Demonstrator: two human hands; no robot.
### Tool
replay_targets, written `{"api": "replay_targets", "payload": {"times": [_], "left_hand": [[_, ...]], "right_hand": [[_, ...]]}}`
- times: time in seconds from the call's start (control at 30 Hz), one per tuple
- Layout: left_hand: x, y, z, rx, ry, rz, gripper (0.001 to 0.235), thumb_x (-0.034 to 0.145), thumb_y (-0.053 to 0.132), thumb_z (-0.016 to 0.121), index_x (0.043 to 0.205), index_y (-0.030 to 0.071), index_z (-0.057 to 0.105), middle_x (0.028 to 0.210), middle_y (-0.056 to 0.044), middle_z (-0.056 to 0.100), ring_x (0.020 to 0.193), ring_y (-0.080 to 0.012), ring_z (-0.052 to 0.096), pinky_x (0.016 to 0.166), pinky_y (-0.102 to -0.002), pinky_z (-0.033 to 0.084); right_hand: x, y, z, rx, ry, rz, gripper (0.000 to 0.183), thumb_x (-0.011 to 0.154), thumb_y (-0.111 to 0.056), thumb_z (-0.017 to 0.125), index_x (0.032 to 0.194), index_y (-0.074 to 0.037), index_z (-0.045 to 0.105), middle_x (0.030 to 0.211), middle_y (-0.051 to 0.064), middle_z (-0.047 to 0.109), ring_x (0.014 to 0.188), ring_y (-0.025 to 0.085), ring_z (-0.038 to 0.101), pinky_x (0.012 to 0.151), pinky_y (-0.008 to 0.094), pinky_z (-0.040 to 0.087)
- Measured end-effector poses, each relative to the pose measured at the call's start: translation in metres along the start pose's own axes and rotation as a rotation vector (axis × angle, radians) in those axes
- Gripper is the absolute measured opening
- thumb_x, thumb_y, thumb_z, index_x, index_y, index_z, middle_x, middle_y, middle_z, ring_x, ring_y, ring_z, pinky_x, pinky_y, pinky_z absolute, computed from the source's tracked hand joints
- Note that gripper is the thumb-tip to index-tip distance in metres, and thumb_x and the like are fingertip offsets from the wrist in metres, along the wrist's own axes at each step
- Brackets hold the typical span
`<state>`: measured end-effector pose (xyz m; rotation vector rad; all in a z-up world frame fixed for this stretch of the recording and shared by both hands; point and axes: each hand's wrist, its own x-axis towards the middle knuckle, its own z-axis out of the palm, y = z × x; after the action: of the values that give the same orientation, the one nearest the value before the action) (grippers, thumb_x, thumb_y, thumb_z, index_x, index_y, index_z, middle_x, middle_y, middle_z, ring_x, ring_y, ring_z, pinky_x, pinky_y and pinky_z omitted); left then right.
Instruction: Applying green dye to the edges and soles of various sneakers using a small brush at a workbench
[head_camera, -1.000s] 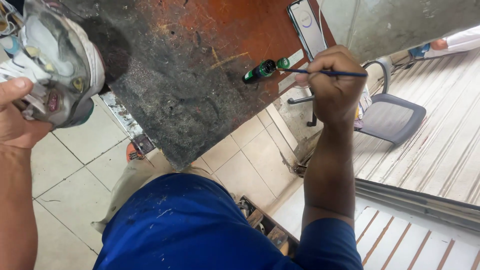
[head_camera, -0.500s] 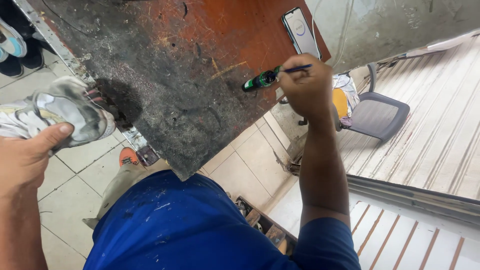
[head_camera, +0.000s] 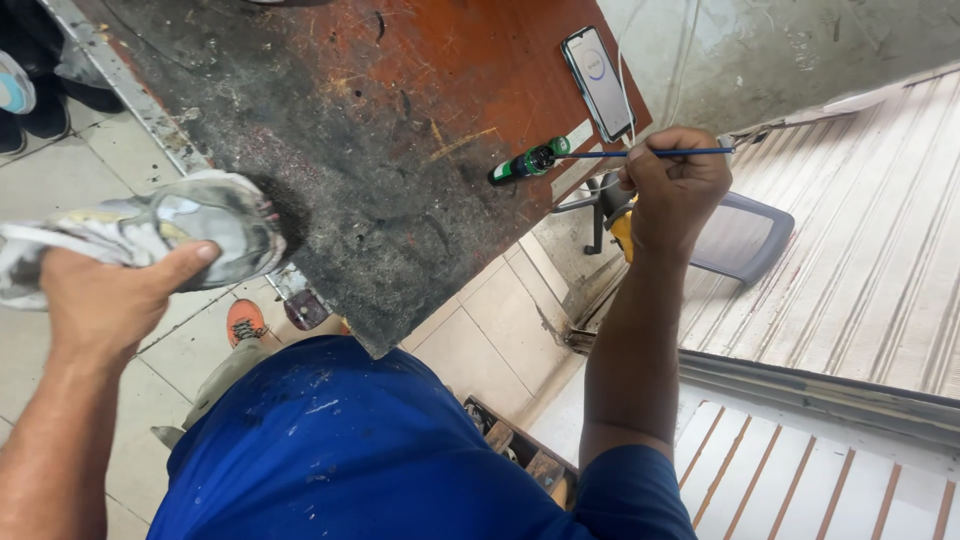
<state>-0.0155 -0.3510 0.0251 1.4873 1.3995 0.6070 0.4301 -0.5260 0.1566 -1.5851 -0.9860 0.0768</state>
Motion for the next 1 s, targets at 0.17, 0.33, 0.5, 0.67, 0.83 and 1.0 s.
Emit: {"api": "replay_targets", "payload": {"times": [0.17, 0.33, 0.5, 0.67, 0.83, 1.0], "left_hand": [[0.004, 0.009, 0.003, 0.113, -0.007, 0.014, 0.036, 0.081, 0.025, 0.099, 0.096, 0.009, 0.070, 0.096, -0.004, 0.074, 0.085, -0.0142, 0.067, 0.072, -0.032, 0.057], [0.007, 0.007, 0.002, 0.118, -0.026, 0.000, 0.039, 0.082, 0.031, 0.100, 0.094, 0.011, 0.069, 0.095, -0.001, 0.072, 0.087, -0.0109, 0.062, 0.074, -0.033, 0.052], [0.012, -0.008, 0.005, 0.148, -0.019, 0.046, 0.040, 0.085, 0.037, 0.100, 0.096, 0.010, 0.073, 0.094, -0.002, 0.073, 0.089, -0.0096, 0.062, 0.073, -0.035, 0.052], [0.012, -0.004, 0.005, 0.173, -0.020, -0.034, 0.043, 0.083, 0.038, 0.100, 0.091, 0.010, 0.069, 0.092, 0.000, 0.070, 0.085, -0.0098, 0.059, 0.072, -0.035, 0.051], [0.014, -0.007, 0.005, 0.181, -0.022, -0.003, 0.043, 0.082, 0.038, 0.100, 0.097, 0.010, 0.072, 0.094, -0.002, 0.072, 0.087, -0.0100, 0.060, 0.075, -0.036, 0.052], [0.015, -0.011, 0.007, 0.137, -0.023, 0.046, 0.038, 0.084, 0.031, 0.099, 0.098, 0.010, 0.072, 0.095, -0.001, 0.071, 0.088, -0.0089, 0.058, 0.075, -0.035, 0.051]], "right_hand": [[-0.001, 0.017, -0.001, 0.033, 0.086, 0.015, 0.021, 0.083, 0.015, 0.066, 0.091, -0.002, 0.060, 0.066, 0.015, 0.057, 0.051, 0.023, 0.060, 0.045, 0.031, 0.049], [0.000, 0.015, -0.004, -0.041, 0.065, -0.091, 0.023, 0.083, 0.020, 0.063, 0.090, -0.002, 0.060, 0.071, 0.013, 0.058, 0.052, 0.025, 0.063, 0.046, 0.033, 0.051], [0.000, 0.011, 0.008, -0.158, -0.108, -0.221, 0.022, 0.088, 0.022, 0.061, 0.091, 0.001, 0.062, 0.060, 0.003, 0.048, 0.053, 0.013, 0.055, 0.048, 0.029, 0.050], [-0.006, 0.018, 0.028, -0.468, -0.313, 0.068, 0.010, 0.089, 0.001, 0.076, 0.090, -0.009, 0.072, 0.066, -0.004, 0.057, 0.057, 0.004, 0.046, 0.053, 0.022, 0.038], [0.000, 0.007, 0.020, -0.457, -0.304, -0.079, 0.013, 0.085, 0.008, 0.076, 0.088, -0.005, 0.075, 0.081, 0.005, 0.066, 0.065, 0.010, 0.055, 0.060, 0.024, 0.047], [0.007, -0.013, -0.004, -0.232, -0.252, -0.186, 0.018, 0.094, 0.023, 0.064, 0.095, 0.004, 0.066, 0.077, 0.017, 0.070, 0.066, 0.021, 0.072, 0.051, 0.027, 0.054]]}}
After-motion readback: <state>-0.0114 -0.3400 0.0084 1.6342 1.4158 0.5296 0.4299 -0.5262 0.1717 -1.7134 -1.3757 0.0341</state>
